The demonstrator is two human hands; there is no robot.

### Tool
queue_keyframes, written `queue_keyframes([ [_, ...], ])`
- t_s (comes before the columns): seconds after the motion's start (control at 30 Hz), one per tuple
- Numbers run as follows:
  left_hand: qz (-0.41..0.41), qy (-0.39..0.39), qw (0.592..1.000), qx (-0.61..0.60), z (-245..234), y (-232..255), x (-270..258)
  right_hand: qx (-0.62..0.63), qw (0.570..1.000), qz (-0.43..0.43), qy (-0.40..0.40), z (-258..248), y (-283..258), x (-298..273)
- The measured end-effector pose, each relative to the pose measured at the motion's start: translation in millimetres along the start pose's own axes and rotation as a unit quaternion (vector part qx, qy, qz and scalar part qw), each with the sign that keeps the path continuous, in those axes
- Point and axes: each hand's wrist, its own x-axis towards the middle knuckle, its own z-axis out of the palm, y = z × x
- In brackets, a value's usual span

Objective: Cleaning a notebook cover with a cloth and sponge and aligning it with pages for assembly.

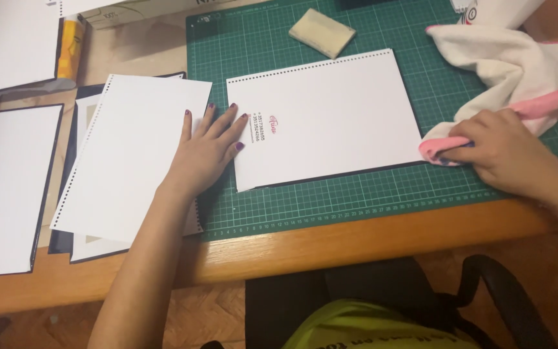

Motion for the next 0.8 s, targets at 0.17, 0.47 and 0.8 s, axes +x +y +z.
queue_keyframes([
  [0.17,-0.016,-0.014,1.000,-0.021,-6.9,-0.2,1.7,0.064,0.989,0.130,-0.006,-9.2,8.6,22.0],
  [0.47,-0.072,0.051,0.970,-0.225,-6.6,-9.6,36.9,0.061,0.981,0.122,0.136,-13.0,-25.0,82.4],
  [0.8,-0.165,0.115,0.879,-0.431,11.1,-6.7,94.8,-0.007,0.983,0.140,0.116,-7.1,-36.5,93.0],
])
